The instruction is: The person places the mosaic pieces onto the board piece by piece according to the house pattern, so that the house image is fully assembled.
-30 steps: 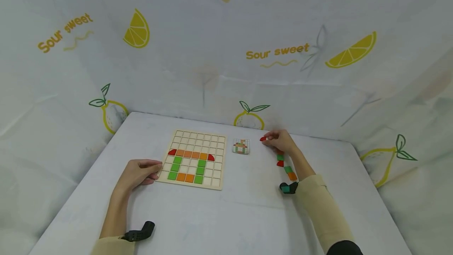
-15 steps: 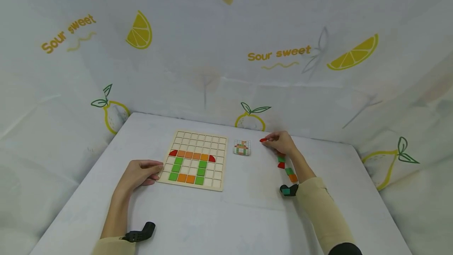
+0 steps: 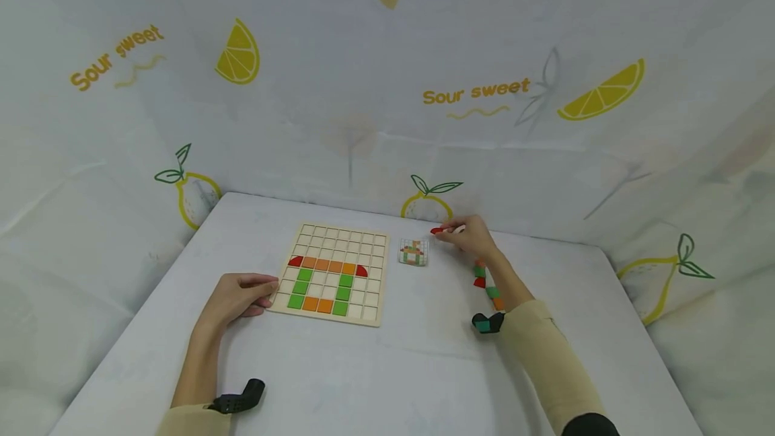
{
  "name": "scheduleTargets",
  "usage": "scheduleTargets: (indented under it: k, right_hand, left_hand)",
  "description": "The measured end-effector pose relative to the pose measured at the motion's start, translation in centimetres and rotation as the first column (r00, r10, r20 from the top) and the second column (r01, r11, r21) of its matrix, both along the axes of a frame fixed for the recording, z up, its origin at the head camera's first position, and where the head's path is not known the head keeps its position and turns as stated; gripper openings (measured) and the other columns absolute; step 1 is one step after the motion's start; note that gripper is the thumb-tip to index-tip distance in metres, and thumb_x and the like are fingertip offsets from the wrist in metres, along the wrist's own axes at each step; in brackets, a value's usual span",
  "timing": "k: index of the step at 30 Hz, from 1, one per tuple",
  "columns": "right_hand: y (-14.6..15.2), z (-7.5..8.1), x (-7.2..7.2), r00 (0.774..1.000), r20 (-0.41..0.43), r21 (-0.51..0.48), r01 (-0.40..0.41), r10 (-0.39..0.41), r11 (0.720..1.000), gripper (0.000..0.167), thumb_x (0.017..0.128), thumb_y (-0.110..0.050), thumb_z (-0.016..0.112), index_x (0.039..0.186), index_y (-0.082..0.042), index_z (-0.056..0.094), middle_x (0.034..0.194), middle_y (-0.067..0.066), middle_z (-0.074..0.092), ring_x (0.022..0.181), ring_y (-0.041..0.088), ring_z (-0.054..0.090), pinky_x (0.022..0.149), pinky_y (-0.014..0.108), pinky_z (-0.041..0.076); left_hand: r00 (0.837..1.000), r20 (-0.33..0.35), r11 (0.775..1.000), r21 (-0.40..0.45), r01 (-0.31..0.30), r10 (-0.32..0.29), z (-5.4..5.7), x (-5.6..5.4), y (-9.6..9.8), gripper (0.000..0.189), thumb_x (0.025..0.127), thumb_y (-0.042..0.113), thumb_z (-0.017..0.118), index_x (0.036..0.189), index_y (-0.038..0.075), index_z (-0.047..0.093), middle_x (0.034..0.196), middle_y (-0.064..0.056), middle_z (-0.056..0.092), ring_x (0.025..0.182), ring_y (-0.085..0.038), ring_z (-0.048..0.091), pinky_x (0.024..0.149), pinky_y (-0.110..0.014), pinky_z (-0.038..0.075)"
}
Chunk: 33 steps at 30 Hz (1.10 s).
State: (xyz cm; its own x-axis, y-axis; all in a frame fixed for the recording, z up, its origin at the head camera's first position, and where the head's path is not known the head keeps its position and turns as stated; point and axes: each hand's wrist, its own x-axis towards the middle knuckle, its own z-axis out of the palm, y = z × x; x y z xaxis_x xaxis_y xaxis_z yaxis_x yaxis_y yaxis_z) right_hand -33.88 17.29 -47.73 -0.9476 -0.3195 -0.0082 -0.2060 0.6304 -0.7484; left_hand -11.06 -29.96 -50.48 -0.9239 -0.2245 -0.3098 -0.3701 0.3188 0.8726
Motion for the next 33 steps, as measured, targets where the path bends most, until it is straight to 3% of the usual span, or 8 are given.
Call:
scheduleTargets:
  k: [6,12,18,24,29,33]
  right_hand:
    - [-4.5,1.4,1.0,0.988,-0.086,-0.001,-0.129,0.128,0.992,0.035,0.093,-0.026,0.087,0.116,0.000,0.080,0.100,0.012,0.071,0.059,0.014,0.058,0.054,0.023,0.048]
    - [-9.5,1.9,2.0,0.959,-0.161,0.038,-0.228,0.231,0.973,0.030,0.092,-0.027,0.088,0.110,-0.003,0.082,0.100,0.013,0.074,0.071,0.013,0.059,0.057,0.021,0.046]
    - [-14.9,2.2,3.1,0.939,-0.130,0.062,-0.311,0.317,0.948,0.027,0.093,-0.029,0.088,0.108,-0.007,0.082,0.099,0.010,0.076,0.074,0.014,0.056,0.058,0.020,0.041]
    - [-19.4,1.4,3.9,0.907,-0.117,0.085,-0.397,0.405,0.914,0.027,0.094,-0.028,0.087,0.107,-0.005,0.082,0.102,0.011,0.078,0.072,0.010,0.054,0.061,0.019,0.042]
    - [-22.0,0.5,5.0,0.900,-0.049,0.079,-0.429,0.433,0.900,0.026,0.096,-0.028,0.085,0.107,-0.004,0.081,0.099,0.008,0.079,0.076,0.008,0.060,0.067,0.018,0.050]
    - [-23.5,0.1,5.8,0.908,-0.016,0.076,-0.417,0.419,0.906,0.026,0.096,-0.029,0.085,0.107,-0.005,0.082,0.097,0.008,0.079,0.078,0.010,0.062,0.071,0.020,0.051]
  left_hand:
    - [1.000,0.001,1.000,-0.001,-0.006,0.006,0.1,-0.1,0.0,0.047,0.099,0.031,0.080,0.133,0.000,0.075,0.088,0.003,0.079,0.074,-0.007,0.073,0.066,-0.023,0.064]
    - [1.000,-0.004,1.000,-0.004,-0.012,0.012,0.0,0.0,0.0,0.045,0.099,0.030,0.080,0.132,0.000,0.075,0.091,0.002,0.079,0.075,-0.007,0.073,0.067,-0.023,0.064]
    - [1.000,-0.006,1.000,-0.008,-0.013,0.013,0.0,0.0,0.0,0.045,0.099,0.031,0.080,0.132,0.001,0.075,0.093,0.001,0.080,0.075,-0.008,0.073,0.067,-0.023,0.064]
    - [1.000,-0.010,1.000,-0.002,-0.007,0.007,0.0,-0.1,-0.1,0.045,0.099,0.031,0.080,0.132,0.002,0.075,0.094,-0.001,0.080,0.075,-0.008,0.074,0.068,-0.023,0.065]
    - [1.000,-0.013,1.000,-0.001,0.000,0.000,-0.1,-0.1,-0.2,0.045,0.100,0.032,0.080,0.132,0.001,0.075,0.094,-0.001,0.080,0.075,-0.008,0.074,0.068,-0.023,0.065]
    - [1.000,-0.012,1.000,0.001,0.001,-0.001,-0.1,-0.2,-0.2,0.045,0.100,0.032,0.080,0.132,0.001,0.075,0.092,0.001,0.080,0.075,-0.008,0.073,0.067,-0.023,0.064]
